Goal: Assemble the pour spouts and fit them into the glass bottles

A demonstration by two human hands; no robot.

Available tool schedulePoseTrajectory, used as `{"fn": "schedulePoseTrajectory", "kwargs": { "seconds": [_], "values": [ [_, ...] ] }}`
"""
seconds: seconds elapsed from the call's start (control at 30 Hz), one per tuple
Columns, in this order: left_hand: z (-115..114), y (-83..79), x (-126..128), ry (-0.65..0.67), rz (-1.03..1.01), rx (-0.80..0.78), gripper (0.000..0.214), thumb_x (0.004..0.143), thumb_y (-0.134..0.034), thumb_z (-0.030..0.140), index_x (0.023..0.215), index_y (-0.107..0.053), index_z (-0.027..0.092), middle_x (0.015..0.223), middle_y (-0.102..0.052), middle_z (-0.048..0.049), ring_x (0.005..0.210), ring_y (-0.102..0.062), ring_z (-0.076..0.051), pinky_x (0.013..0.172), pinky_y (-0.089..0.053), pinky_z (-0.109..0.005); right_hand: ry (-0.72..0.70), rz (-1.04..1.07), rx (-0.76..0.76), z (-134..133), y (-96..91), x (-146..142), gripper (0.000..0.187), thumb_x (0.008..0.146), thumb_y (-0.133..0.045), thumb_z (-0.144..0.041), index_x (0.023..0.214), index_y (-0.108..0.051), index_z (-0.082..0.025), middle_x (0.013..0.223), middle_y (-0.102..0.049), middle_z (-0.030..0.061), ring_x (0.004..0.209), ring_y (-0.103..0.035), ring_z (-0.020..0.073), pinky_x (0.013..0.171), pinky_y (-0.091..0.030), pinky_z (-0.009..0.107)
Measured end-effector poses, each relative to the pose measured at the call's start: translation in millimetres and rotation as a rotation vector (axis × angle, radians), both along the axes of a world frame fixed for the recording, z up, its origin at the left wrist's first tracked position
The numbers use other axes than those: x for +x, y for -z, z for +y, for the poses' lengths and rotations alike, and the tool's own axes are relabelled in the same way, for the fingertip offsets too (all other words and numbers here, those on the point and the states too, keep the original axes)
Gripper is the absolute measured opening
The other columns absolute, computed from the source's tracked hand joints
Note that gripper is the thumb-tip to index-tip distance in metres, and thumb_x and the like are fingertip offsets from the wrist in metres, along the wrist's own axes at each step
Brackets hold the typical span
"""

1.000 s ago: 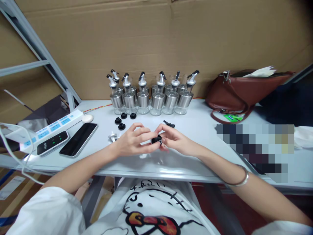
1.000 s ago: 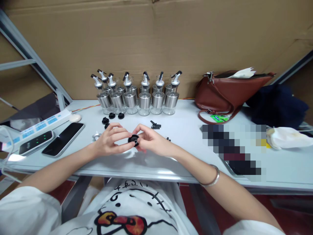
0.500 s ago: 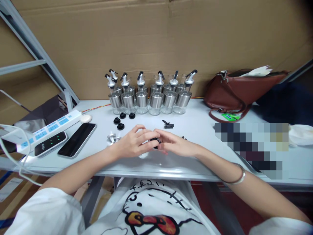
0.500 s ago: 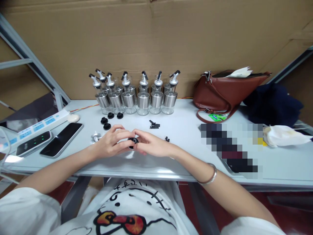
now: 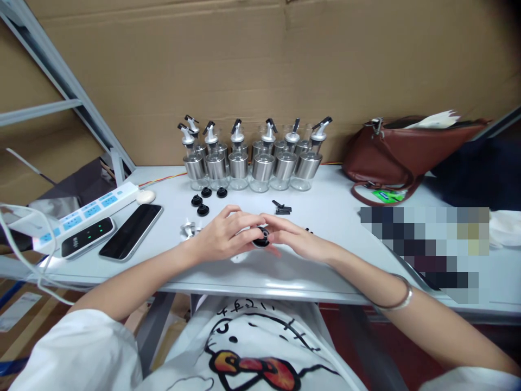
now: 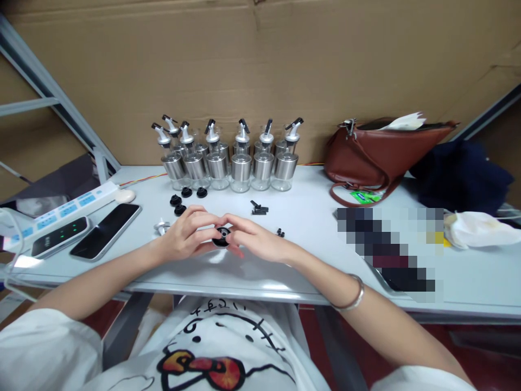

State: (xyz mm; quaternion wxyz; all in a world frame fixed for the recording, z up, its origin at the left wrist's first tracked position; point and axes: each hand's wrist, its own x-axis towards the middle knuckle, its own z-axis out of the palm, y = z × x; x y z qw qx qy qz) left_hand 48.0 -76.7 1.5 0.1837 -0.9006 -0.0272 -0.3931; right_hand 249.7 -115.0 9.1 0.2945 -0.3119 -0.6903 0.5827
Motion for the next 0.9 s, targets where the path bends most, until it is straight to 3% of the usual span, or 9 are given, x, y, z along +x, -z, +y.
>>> {"fn": "schedulePoseTrajectory", "kwargs": {
  "seconds": [0.23,0.43,0.73,0.9],
  "values": [
    [-1.0,-3.6,0.2,0.000,0.037,0.023,0.008,0.094,-0.043,0.020,0.099,-0.049,0.017,0.098,-0.065,-0.0096,0.087,-0.061,-0.016,0.080,-0.045,-0.033,-0.087,0.051,-0.005,2.8,4.1,0.5,0.020,0.081,-0.043,-0.019,0.100,-0.048,-0.018,0.061,-0.045,-0.0070,0.054,-0.043,0.0101,0.060,-0.037,0.026],
    [-1.9,-6.4,1.0,-0.005,0.036,0.023,0.011,0.095,-0.041,0.022,0.096,-0.050,0.016,0.095,-0.065,-0.0096,0.080,-0.060,-0.015,0.078,-0.045,-0.032,-0.085,0.059,0.017,3.7,4.3,0.0,0.019,0.085,-0.046,-0.025,0.102,-0.049,-0.017,0.059,-0.046,-0.0070,0.052,-0.044,0.0094,0.056,-0.036,0.025],
    [0.2,-5.4,-0.3,-0.015,0.034,-0.004,0.010,0.093,-0.047,0.024,0.100,-0.050,0.016,0.100,-0.065,-0.0102,0.086,-0.060,-0.016,0.081,-0.042,-0.034,-0.038,0.052,0.029,2.7,6.9,-2.2,0.028,0.087,-0.051,-0.035,0.107,-0.049,-0.015,0.057,-0.045,-0.0078,0.050,-0.042,0.0088,0.054,-0.037,0.024],
    [-2.1,-7.3,0.7,-0.011,0.015,0.042,0.011,0.094,-0.047,0.027,0.096,-0.052,0.017,0.092,-0.067,-0.0065,0.082,-0.060,-0.015,0.081,-0.041,-0.034,-0.070,0.051,0.015,2.7,6.1,-1.1,0.029,0.087,-0.052,-0.042,0.101,-0.050,-0.016,0.058,-0.045,-0.0077,0.050,-0.040,0.0082,0.052,-0.034,0.023]
  ]
}}
